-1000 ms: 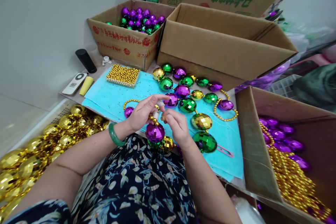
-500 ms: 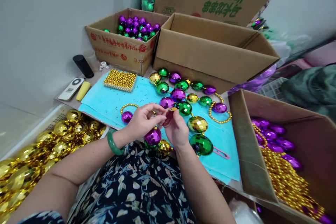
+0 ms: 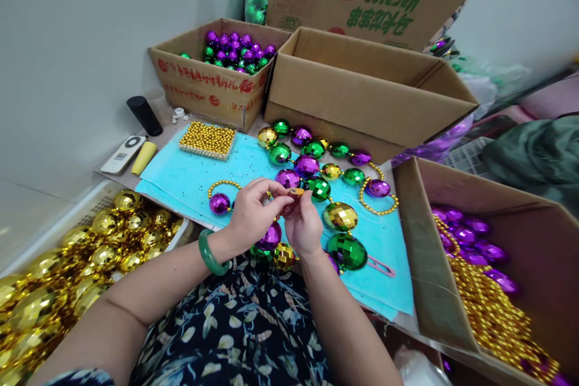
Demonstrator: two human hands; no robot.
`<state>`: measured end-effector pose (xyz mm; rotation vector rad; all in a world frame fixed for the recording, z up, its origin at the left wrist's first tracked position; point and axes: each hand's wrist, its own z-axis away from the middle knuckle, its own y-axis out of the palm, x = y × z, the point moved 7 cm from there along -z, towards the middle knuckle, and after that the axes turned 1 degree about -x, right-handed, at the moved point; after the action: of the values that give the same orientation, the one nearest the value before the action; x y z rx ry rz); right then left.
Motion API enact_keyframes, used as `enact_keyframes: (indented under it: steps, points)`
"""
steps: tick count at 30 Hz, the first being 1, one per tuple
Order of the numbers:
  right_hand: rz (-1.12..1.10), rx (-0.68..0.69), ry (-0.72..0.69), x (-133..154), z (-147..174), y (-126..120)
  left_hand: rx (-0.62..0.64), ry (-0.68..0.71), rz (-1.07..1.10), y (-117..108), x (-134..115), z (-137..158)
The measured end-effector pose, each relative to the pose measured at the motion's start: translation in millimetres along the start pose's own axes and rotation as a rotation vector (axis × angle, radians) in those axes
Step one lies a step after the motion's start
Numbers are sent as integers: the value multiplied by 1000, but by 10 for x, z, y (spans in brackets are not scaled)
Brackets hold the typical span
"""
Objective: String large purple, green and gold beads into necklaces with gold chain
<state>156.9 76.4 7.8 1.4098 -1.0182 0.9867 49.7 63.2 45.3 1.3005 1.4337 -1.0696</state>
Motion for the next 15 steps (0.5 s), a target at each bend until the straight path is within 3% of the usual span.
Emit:
enact_keyframes:
  steps: [7,15]
  points:
    - [6,33,-13,-26,18,9,92,-85,-24,42,-17,-37]
    - [18,7,-23,-30,29,-2,64,2,-47,51,4,4]
